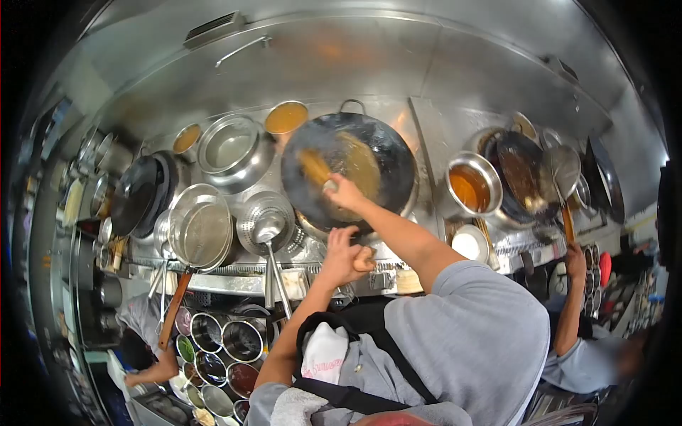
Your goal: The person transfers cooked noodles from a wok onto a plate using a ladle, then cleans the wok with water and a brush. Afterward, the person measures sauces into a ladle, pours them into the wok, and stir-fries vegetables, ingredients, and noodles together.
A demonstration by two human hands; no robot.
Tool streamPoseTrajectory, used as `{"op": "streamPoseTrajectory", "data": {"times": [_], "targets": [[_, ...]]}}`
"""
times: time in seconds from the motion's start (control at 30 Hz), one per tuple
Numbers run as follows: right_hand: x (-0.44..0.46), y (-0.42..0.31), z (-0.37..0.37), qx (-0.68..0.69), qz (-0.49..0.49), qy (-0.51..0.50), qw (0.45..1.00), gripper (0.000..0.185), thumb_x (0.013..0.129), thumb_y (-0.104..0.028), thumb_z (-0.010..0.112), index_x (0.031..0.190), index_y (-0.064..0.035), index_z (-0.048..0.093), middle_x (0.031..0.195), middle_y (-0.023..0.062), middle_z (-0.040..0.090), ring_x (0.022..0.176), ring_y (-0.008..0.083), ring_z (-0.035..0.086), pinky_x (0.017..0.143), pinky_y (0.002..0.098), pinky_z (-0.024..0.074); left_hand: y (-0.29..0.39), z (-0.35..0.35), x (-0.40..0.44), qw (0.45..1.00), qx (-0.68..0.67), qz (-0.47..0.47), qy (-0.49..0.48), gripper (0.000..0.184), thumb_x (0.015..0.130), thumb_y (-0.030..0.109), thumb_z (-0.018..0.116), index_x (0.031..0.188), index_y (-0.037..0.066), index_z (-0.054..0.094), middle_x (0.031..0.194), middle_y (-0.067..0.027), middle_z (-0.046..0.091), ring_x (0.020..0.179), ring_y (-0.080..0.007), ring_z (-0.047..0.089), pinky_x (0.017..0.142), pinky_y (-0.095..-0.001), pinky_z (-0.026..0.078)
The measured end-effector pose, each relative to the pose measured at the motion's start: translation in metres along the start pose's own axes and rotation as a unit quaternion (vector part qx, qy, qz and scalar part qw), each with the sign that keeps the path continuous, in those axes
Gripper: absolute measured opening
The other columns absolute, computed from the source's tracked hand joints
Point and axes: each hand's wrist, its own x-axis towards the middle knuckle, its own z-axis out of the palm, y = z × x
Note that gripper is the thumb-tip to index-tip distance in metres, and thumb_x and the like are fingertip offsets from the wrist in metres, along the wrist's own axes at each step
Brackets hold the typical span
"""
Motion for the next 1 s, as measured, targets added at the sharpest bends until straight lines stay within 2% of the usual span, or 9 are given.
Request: {"op": "streamPoseTrajectory", "data": {"times": [0.03,0.17,0.33,0.53,0.63,0.73,0.87,0.93,1.0], "targets": [[-0.009,0.001,0.003,-0.086,-0.13,0.037,0.987,0.06,0.083,-0.036,0.066,0.135,-0.0129,0.049,0.098,0.0206,0.069,0.058,0.0267,0.068,0.054,0.0356,0.0553,0.004,-0.004,-0.006,1.0,-0.004,0.007,-0.011,0.039,0.065,0.038,0.08,0.089,0.008,0.071,0.113,-0.0159,0.053,0.111,-0.0327,0.046,0.099,-0.0476,0.035],[-0.09,-0.031,-0.1,-0.012,0.105,-0.296,0.949,0.062,0.079,-0.037,0.067,0.135,-0.0125,0.052,0.101,0.0169,0.068,0.082,0.0262,0.066,0.058,0.0344,0.0552,0.005,-0.008,-0.06,0.974,-0.188,-0.113,0.061,0.04,0.074,0.03,0.079,0.105,0.008,0.067,0.129,-0.0169,0.051,0.116,-0.0317,0.052,0.094,-0.0473,0.046],[-0.046,0.008,-0.244,-0.237,0.162,-0.271,0.919,0.052,0.078,-0.031,0.066,0.128,-0.0175,0.059,0.122,0.0101,0.061,0.102,0.0268,0.063,0.062,0.044,0.0608,-0.002,0.0,-0.065,0.469,-0.736,-0.448,0.196,0.037,0.082,0.011,0.069,0.116,0.007,0.056,0.095,-0.0102,0.064,0.087,-0.0274,0.065,0.078,-0.0376,0.056],[0.007,0.019,-0.26,-0.41,-0.057,0.081,0.907,0.051,0.083,-0.038,0.062,0.129,-0.0152,0.058,0.088,0.0157,0.069,0.071,0.0237,0.07,0.055,0.0343,0.0547,-0.053,0.027,-0.056,0.464,-0.726,-0.499,0.098,0.022,0.077,0.012,0.067,0.097,0.01,0.057,0.081,-0.0067,0.059,0.071,-0.0243,0.06,0.065,-0.0411,0.054],[-0.081,0.024,-0.249,0.079,-0.005,0.055,0.995,0.061,0.085,-0.036,0.063,0.139,-0.0127,0.048,0.093,0.0162,0.069,0.057,0.0217,0.066,0.063,0.0353,0.0548,-0.041,0.021,-0.04,0.447,-0.749,-0.479,0.098,0.025,0.075,0.015,0.065,0.097,0.009,0.055,0.084,-0.0094,0.059,0.075,-0.0266,0.06,0.069,-0.0425,0.053],[-0.167,0.067,-0.207,0.171,-0.108,0.122,0.972,0.056,0.091,-0.025,0.061,0.142,-0.0085,0.045,0.135,0.0155,0.055,0.121,0.0225,0.054,0.1,0.0313,0.0423,-0.037,0.009,-0.003,0.432,-0.736,-0.517,0.061,0.023,0.079,0.021,0.064,0.094,0.009,0.054,0.096,-0.0145,0.059,0.089,-0.0329,0.059,0.081,-0.0501,0.052],[-0.294,0.094,-0.135,0.186,-0.06,0.205,0.959,0.057,0.093,-0.016,0.059,0.144,-0.0015,0.038,0.139,0.0173,0.05,0.127,0.0214,0.048,0.106,0.0325,0.0348,-0.066,0.038,0.017,0.361,-0.735,-0.57,0.066,0.021,0.081,0.021,0.064,0.095,0.009,0.053,0.098,-0.0144,0.059,0.09,-0.0337,0.059,0.079,-0.0503,0.052],[-0.335,0.142,-0.085,0.143,-0.045,0.239,0.959,0.057,0.094,-0.017,0.058,0.143,0.0033,0.037,0.142,0.0175,0.046,0.132,0.0237,0.042,0.111,0.0346,0.0277,-0.068,0.056,0.01,0.48,-0.684,-0.542,0.093,0.016,0.083,0.019,0.061,0.093,0.009,0.054,0.093,-0.0133,0.06,0.083,-0.0316,0.06,0.073,-0.0477,0.054],[-0.354,0.176,-0.055,0.188,0.109,0.207,0.954,0.058,0.091,-0.023,0.062,0.143,-0.0033,0.042,0.111,0.0161,0.063,0.092,0.0206,0.063,0.077,0.033,0.0496,-0.083,0.07,-0.002,0.475,-0.705,-0.521,0.075,0.015,0.085,0.021,0.059,0.091,0.008,0.055,0.091,-0.0128,0.061,0.081,-0.0311,0.061,0.07,-0.0459,0.055]]}}
